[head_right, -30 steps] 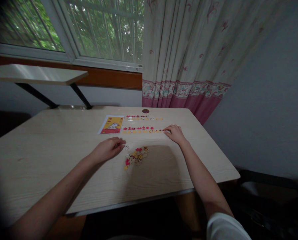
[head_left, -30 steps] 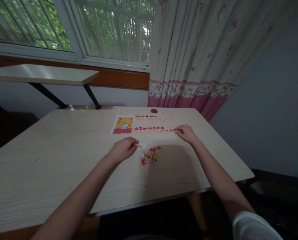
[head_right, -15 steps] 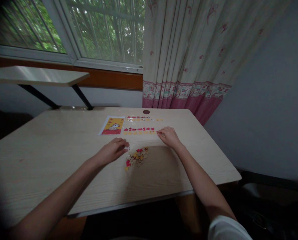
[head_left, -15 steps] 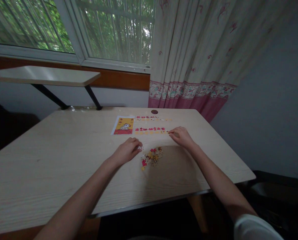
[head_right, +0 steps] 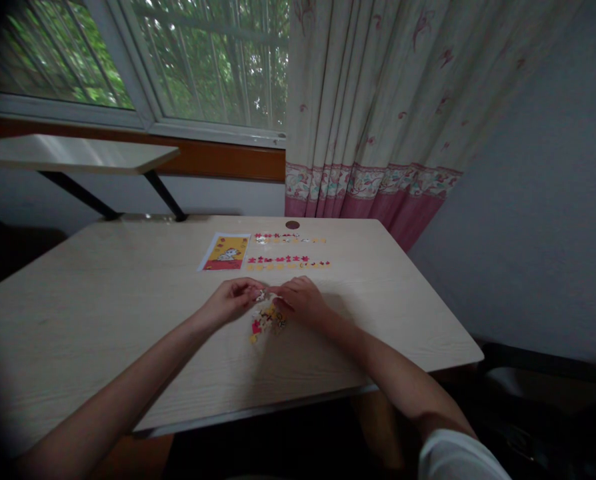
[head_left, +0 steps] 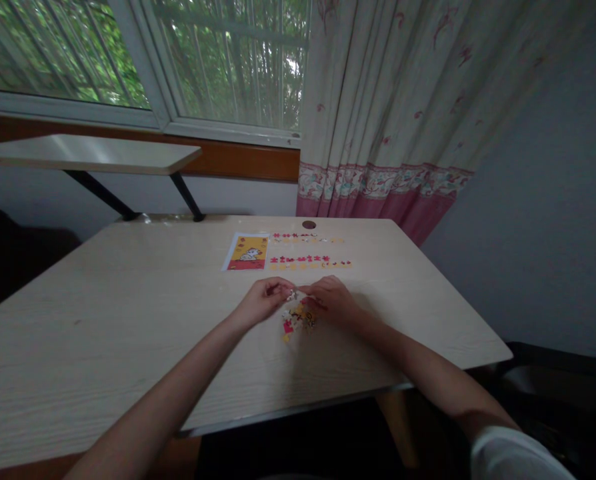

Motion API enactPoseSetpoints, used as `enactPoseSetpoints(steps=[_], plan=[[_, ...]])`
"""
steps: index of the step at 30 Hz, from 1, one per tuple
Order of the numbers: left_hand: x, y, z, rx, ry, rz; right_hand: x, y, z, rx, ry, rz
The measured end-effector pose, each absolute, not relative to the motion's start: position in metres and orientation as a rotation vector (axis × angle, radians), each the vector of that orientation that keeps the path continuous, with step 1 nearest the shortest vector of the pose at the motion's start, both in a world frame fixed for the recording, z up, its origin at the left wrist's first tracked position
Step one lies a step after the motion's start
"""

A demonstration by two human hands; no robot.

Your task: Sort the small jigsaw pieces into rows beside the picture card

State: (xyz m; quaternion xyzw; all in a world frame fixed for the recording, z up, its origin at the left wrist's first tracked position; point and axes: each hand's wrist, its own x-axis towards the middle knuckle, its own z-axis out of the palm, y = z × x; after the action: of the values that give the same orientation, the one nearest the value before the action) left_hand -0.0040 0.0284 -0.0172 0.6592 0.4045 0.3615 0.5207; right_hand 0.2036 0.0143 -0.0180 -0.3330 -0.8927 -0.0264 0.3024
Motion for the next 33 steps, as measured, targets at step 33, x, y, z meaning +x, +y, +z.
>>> enactPoseSetpoints(steps=[33], plan=[[-0.017, 0.028, -0.014, 2.262, 1.31, 0.613, 0.251, 0.052, -0.016, -1.047, -1.813, -0.129]])
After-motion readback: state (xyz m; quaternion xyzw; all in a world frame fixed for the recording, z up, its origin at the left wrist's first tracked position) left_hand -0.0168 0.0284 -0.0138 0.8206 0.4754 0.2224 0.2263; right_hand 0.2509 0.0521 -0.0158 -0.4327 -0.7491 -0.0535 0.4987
